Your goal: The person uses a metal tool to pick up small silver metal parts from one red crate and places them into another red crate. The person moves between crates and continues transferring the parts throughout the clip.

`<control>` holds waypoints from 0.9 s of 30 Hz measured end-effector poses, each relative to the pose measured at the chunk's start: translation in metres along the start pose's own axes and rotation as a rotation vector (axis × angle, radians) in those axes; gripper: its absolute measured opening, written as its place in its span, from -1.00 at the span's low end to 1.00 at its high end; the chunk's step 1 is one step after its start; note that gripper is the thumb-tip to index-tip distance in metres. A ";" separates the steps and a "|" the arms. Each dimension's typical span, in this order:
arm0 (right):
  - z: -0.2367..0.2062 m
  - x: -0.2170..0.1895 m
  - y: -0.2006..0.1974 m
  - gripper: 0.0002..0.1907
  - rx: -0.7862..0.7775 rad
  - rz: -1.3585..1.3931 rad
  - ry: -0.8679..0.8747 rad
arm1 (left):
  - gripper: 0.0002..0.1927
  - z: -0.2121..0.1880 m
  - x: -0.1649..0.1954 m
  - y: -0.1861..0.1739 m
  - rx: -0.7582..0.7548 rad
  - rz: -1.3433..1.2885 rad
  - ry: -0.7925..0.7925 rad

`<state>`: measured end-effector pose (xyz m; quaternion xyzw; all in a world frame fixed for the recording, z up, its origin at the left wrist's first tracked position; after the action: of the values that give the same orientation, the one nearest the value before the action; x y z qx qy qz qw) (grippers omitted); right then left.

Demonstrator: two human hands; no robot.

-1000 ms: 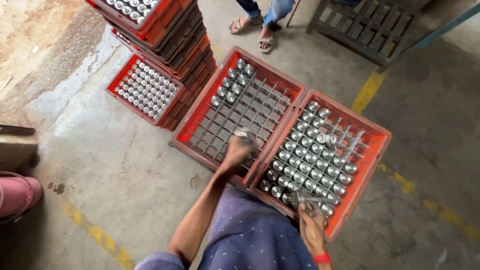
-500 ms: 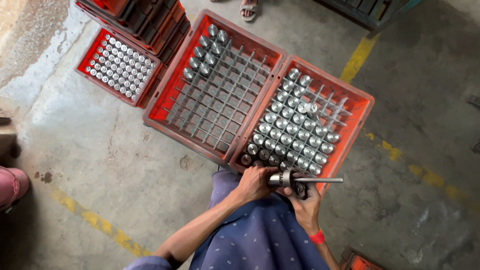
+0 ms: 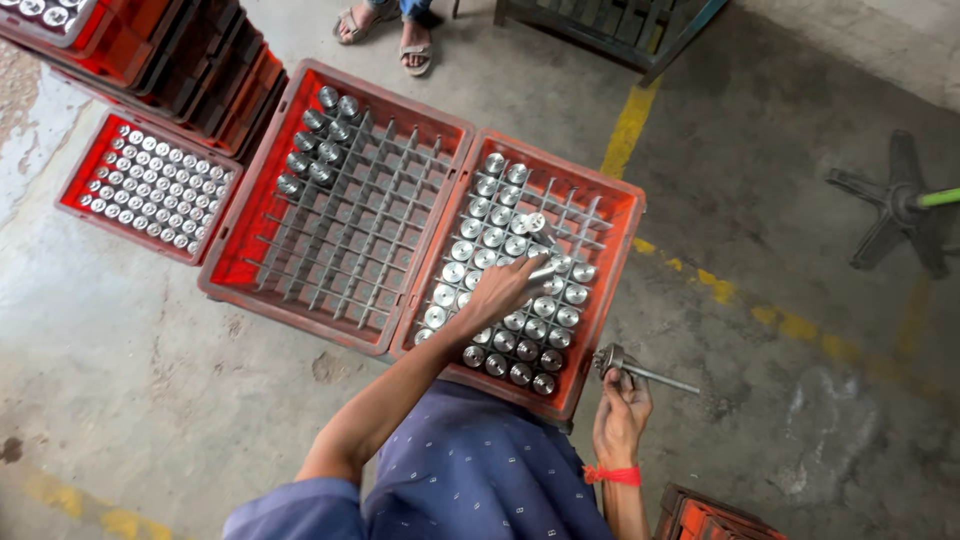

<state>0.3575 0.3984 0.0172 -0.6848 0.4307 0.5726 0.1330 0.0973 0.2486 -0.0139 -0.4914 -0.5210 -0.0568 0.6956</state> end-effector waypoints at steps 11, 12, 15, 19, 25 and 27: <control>-0.020 0.038 -0.017 -0.72 -0.005 -0.001 0.068 | -0.53 0.056 0.011 -0.001 0.340 -0.063 0.218; -0.021 0.036 -0.015 -0.74 -0.040 0.032 0.045 | -0.63 0.053 0.009 -0.005 0.423 -0.150 0.183; -0.021 0.028 -0.005 -0.66 0.045 -0.106 0.136 | -0.42 0.056 0.003 -0.019 0.556 0.094 0.016; -0.023 0.008 0.019 -0.63 0.020 -0.143 0.161 | -0.63 0.063 0.009 -0.040 0.359 -0.185 0.009; -0.016 0.000 0.030 -0.64 0.094 -0.177 0.180 | -0.72 0.003 0.012 -0.093 0.472 -0.285 0.000; -0.014 0.003 0.030 -0.63 0.096 -0.190 0.171 | -0.72 -0.024 -0.009 -0.132 0.682 -0.115 0.155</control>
<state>0.3449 0.3698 0.0280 -0.7616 0.4006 0.4757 0.1821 0.0312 0.1596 0.0616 -0.1947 -0.4824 0.0440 0.8529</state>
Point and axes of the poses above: each hand's wrist, its own z-axis towards the middle knuckle, its own y-axis out of the palm, x = y × z, the point moved 2 cm from there along z, towards the middle knuckle, and after that the axes turned 11 degrees about -z, right-handed, at the moved point
